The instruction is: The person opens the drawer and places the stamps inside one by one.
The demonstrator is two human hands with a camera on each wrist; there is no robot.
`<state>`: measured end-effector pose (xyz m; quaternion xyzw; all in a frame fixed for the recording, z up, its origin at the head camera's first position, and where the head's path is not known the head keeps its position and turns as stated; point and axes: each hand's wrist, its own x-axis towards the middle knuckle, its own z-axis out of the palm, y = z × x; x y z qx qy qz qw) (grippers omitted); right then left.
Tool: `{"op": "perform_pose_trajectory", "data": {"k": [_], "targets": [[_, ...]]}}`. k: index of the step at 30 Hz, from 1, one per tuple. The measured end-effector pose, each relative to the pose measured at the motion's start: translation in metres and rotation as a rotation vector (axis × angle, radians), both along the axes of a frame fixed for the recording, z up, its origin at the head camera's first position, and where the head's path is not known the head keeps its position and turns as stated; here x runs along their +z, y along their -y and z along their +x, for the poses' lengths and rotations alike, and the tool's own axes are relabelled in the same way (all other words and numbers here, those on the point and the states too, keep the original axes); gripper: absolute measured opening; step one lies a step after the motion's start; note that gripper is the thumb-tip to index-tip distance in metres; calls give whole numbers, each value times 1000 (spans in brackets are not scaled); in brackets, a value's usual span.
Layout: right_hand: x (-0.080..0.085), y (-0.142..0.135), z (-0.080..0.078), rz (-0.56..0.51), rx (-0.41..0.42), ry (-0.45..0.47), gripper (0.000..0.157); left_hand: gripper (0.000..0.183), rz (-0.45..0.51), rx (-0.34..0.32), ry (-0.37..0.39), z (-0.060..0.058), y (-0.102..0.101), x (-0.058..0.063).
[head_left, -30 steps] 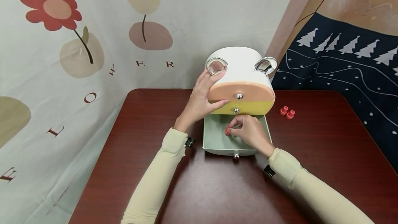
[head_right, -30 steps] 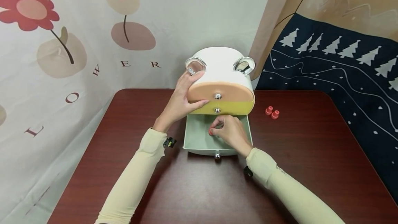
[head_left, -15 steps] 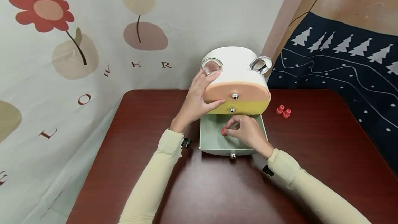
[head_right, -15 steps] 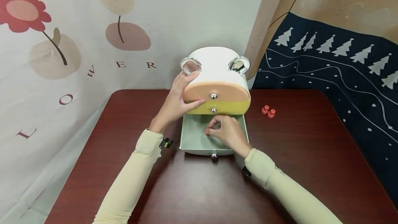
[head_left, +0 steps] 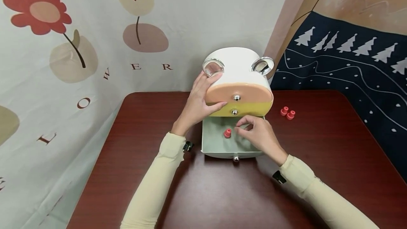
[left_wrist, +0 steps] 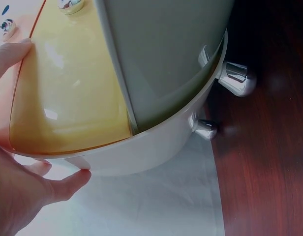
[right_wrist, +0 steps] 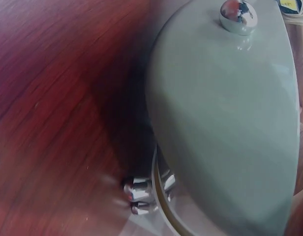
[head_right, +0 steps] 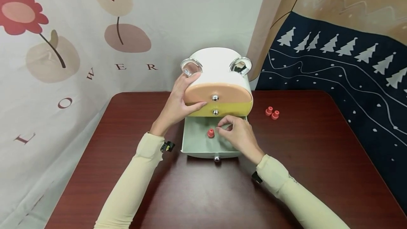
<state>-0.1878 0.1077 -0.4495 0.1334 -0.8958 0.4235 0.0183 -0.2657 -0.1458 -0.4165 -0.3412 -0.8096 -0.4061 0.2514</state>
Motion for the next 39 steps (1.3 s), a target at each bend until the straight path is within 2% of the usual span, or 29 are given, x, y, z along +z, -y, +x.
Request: {"op": "perform_pose_trajectory", "data": {"k": [10,20,28,32,39], "targets": [[6,-22,1,-39,-58,-143,4,88,6,-8,-9,0,1,2],[-4,-46,-1,-121,-147,-227,5,88,8,-9,9,2,0,2],[-8,-60,-2,-180,-230,-231,10,88,14,-17,-3,2,0,3],[-12,-67,-3,-209,-246,-216,12,89,13,-21,-5,1,0,3],[-19,-80,-6,-195,-290,-261,9,89,11,-11,13,1,0,2]]}}
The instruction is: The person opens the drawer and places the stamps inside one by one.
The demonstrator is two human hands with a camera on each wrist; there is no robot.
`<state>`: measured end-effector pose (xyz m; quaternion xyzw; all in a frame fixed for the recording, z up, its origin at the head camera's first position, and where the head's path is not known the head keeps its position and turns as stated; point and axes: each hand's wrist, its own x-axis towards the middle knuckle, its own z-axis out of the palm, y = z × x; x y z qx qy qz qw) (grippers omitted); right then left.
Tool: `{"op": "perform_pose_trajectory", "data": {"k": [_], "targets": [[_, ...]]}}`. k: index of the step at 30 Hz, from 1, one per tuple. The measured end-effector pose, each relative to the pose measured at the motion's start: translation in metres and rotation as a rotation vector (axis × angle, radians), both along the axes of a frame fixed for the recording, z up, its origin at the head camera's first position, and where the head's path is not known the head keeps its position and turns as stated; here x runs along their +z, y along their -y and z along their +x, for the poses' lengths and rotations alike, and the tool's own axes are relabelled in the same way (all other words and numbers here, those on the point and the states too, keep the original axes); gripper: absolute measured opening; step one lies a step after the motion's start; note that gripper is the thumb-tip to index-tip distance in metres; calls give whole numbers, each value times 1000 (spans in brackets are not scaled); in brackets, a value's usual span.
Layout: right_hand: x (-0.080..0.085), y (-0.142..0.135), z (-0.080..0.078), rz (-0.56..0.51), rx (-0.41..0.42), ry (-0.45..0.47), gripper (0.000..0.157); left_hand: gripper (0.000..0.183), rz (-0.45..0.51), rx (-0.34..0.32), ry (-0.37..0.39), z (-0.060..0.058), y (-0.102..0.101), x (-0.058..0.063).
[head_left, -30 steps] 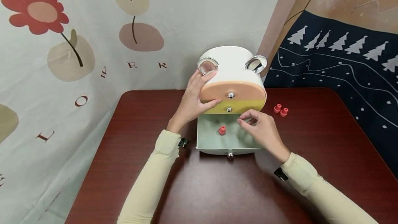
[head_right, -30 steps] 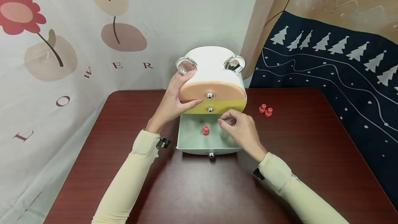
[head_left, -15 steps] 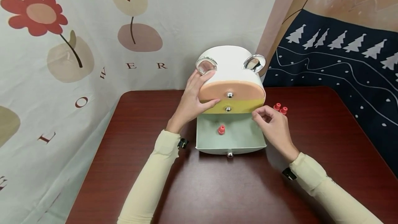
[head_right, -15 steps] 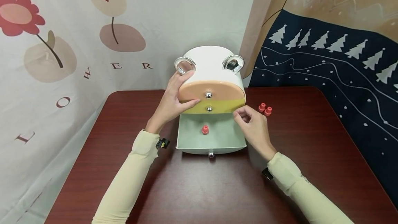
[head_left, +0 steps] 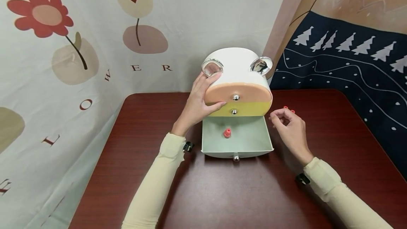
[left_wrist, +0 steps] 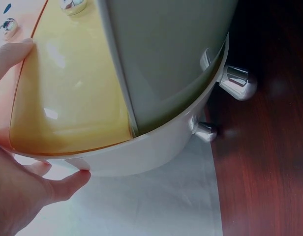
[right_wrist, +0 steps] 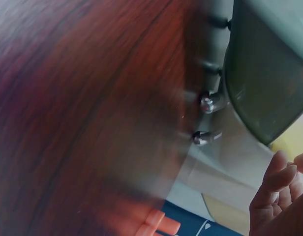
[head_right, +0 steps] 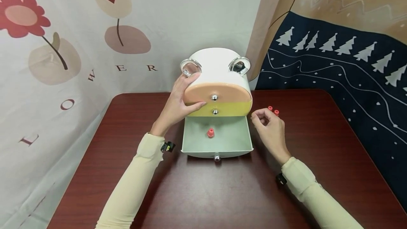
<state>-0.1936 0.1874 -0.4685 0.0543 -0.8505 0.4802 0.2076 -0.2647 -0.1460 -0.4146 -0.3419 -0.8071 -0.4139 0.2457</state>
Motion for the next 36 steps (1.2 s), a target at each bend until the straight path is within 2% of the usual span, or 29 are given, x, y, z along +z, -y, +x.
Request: {"op": "perform_pose_trajectory", "data": {"k": [6,12,20,28,36], "targets": [[-3,-10,-2,107,-72,46,12,89,-6,1,8,1,0,-2],[-5,-20,-6,224,-59,92,31,89,2,5,6,0,-1,-2],[-14,-38,-12,225,-76,121,38,87,9,12,34,4,-1,-2],[-14,-47,-17,244,-94,156,40,88,6,-1,-12,-1,0,-1],[-13,-57,-23,286,-86,241,44,88,2,-4,-13,0,0,1]]}}
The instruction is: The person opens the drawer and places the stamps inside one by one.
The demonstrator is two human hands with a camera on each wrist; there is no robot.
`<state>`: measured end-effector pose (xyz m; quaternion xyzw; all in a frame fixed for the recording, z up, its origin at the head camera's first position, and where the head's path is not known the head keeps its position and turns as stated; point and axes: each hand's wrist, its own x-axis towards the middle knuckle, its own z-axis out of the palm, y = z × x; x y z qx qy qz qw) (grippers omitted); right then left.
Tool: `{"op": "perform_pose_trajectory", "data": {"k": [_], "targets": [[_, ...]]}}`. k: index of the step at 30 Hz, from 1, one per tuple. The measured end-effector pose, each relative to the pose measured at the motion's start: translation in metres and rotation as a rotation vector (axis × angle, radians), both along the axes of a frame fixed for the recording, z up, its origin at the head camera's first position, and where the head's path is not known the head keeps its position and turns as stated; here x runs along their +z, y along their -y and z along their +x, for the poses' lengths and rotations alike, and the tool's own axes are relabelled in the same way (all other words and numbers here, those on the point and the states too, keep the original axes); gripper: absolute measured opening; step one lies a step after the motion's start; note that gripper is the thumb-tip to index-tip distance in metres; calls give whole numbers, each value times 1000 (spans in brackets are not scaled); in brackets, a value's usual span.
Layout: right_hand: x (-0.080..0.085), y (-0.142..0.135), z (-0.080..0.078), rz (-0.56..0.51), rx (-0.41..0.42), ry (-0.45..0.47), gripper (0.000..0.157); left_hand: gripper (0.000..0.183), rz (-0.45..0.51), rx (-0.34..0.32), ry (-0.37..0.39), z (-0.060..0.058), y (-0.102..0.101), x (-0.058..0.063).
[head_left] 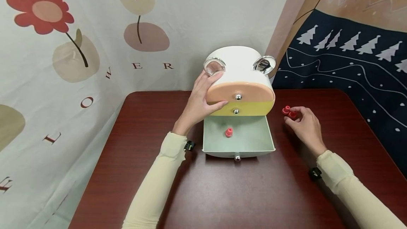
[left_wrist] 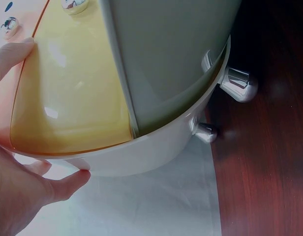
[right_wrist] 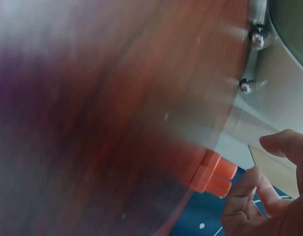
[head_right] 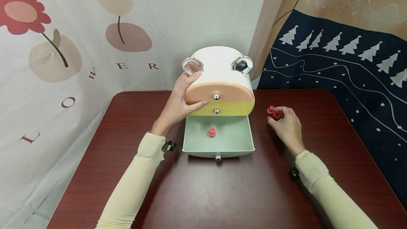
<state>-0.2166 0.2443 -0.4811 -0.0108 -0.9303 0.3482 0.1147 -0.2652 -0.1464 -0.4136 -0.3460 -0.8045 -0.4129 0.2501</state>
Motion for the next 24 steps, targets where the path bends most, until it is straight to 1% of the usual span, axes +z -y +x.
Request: {"op": "perform_pose_trajectory", "data": {"k": [4,11,19,24], "targets": [[-1,-7,-3,19,7,3,41,87,0,0,11,1,-1,0],[-2,-18,-9,15,-19,-7,35,87,-2,5,21,2,-1,0],[-5,-20,-16,-14,-33,27,28,87,2,5,31,3,0,0],[-6,-22,-17,-22,-49,35,24,87,3,-2,18,2,0,0]]}}
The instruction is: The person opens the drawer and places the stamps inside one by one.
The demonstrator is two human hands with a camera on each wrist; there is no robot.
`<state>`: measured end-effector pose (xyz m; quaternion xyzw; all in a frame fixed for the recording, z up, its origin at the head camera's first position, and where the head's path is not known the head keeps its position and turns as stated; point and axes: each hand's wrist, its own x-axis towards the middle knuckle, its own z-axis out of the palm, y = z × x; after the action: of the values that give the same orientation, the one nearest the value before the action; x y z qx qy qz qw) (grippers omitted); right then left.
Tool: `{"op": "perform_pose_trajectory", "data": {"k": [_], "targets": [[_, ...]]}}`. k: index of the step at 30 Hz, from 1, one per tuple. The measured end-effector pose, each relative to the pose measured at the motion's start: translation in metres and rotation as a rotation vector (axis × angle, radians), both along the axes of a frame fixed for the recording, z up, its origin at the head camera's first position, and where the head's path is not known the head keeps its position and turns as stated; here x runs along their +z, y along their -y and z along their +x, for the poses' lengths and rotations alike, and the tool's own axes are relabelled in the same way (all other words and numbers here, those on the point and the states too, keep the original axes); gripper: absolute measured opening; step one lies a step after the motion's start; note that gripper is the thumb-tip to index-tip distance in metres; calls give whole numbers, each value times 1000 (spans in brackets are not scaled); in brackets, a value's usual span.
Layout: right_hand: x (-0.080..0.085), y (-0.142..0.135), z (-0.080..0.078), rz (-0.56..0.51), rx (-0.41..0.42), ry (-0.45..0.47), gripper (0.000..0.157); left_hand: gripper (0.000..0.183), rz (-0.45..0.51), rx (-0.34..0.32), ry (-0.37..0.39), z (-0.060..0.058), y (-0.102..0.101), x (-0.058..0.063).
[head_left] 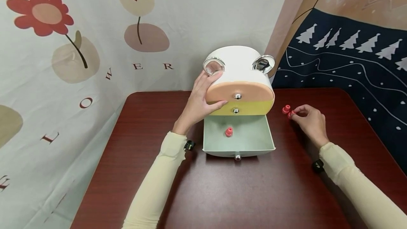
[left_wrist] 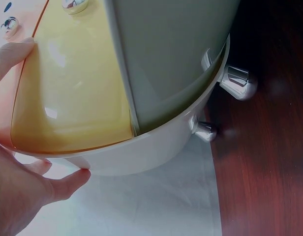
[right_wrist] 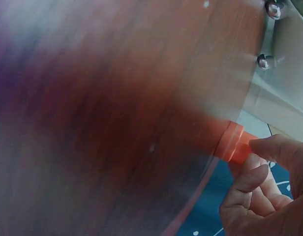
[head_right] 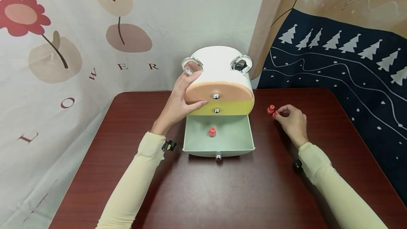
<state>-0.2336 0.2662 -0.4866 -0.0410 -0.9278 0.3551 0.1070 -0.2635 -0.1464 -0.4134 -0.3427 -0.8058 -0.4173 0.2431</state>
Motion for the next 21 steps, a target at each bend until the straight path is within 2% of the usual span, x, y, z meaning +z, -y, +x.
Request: {"op": "perform_pose_trajectory", "data": {"k": [14,21], "targets": [[5,-10,11,46,28,39,24,88,-5,-8,-23,-1,1,0],[7,-14,20,73,44,12,22,88,-7,-11,-34,0,1,1]]}}
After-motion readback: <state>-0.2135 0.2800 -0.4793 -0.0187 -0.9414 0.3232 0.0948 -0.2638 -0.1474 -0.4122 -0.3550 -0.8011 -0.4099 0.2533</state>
